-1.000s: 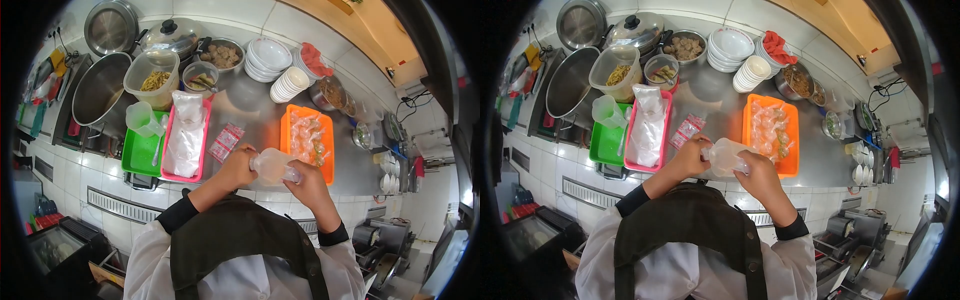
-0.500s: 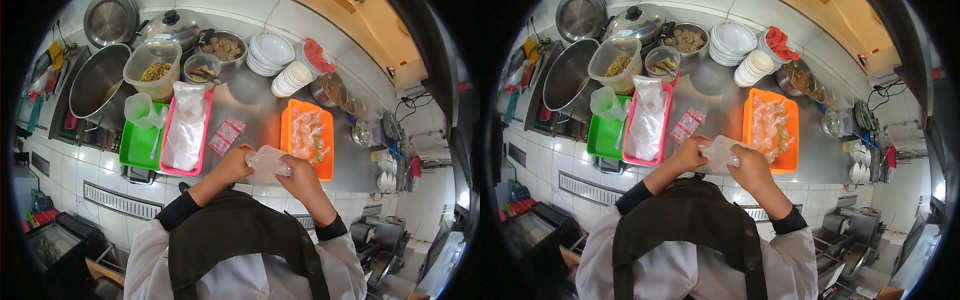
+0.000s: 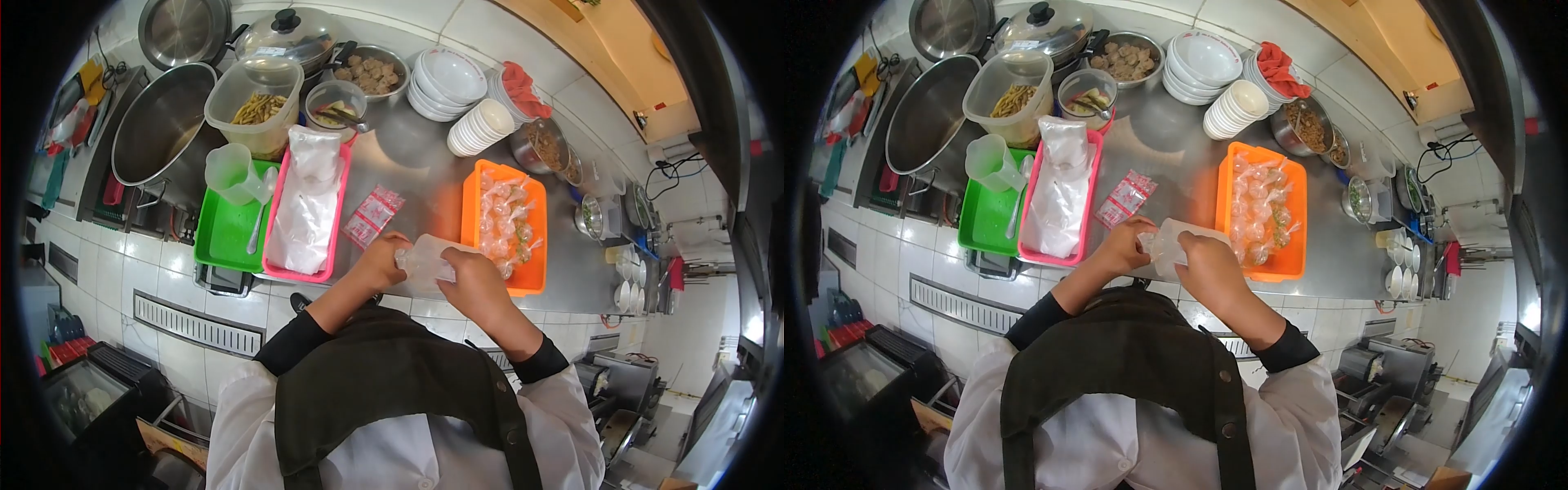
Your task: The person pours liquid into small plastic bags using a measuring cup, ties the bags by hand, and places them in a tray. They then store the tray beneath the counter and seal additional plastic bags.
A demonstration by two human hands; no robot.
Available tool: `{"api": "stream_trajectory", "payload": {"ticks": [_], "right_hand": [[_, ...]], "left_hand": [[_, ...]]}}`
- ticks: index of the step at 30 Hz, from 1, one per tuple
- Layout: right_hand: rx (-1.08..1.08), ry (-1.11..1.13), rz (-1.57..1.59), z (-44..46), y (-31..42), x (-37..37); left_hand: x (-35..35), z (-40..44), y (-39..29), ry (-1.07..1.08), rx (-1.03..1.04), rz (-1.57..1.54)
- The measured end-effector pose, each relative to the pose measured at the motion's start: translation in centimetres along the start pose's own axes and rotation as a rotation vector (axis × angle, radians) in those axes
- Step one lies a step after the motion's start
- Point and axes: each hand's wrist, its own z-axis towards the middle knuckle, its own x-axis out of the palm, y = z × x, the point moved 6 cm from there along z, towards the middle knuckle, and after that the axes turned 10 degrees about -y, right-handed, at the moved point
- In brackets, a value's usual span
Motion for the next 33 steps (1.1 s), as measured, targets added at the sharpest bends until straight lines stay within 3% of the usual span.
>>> {"api": "stream_trajectory", "payload": {"ticks": [8, 26, 33], "right_hand": [[-0.095, 0.029, -0.065, 0.7, 1.8, 1.4], [-0.086, 0.075, -0.155, 0.9, 3.6, 1.3], [-0.014, -0.095, -0.043, 0.7, 1.2, -0.3]], "left_hand": [[-0.7, -0.4, 1.0, 0.003, -0.076, -0.06], [-1.6, -0.8, 2.0, -0.028, -0.045, -0.109], [-1.8, -0.9, 2.4, -0.032, -0.09, -0.096]]}}
